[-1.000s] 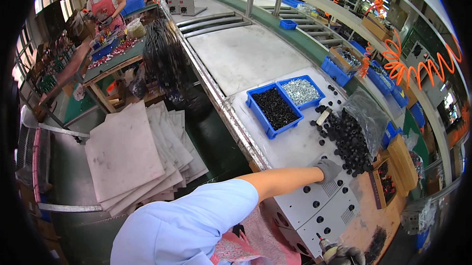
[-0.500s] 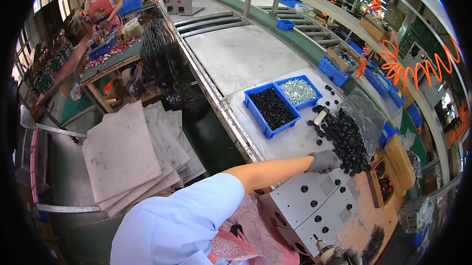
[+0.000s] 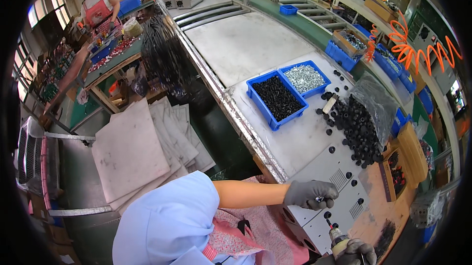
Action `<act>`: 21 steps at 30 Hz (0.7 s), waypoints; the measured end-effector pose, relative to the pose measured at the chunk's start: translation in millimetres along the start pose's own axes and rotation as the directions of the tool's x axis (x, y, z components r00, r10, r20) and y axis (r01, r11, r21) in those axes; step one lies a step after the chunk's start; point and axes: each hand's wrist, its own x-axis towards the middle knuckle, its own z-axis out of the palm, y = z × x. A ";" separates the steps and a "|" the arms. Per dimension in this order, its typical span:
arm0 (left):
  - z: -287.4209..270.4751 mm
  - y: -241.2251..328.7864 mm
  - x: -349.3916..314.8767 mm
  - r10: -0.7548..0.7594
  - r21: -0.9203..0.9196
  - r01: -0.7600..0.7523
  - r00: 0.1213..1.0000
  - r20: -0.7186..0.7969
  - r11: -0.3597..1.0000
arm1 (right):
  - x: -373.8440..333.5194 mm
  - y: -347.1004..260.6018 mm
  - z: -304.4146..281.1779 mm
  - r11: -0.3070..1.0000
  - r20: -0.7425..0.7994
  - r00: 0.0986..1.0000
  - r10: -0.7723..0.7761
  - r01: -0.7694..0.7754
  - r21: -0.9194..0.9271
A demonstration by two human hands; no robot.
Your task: Assembling and screwing components into metal chassis on a factory production line.
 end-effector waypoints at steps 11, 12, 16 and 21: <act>-6.2 -23.0 21.4 0.053 -0.039 -0.050 0.996 0.066 0.998 | 2.5 8.4 -7.0 0.976 0.014 0.982 -0.191 0.188 0.108; 7.9 -13.9 12.8 0.030 -0.076 -0.039 0.994 -0.109 0.996 | 3.7 15.3 -14.5 0.964 -0.052 0.968 -0.246 0.250 0.089; -24.4 1.6 21.9 -0.047 -0.177 0.008 0.974 -0.220 0.984 | 7.4 15.2 -74.4 0.969 0.196 0.974 0.110 -0.149 0.196; -35.2 35.5 7.4 0.503 0.265 -0.441 0.828 -0.250 0.858 | -3.0 12.9 -68.5 0.991 0.153 0.984 0.087 -0.102 0.091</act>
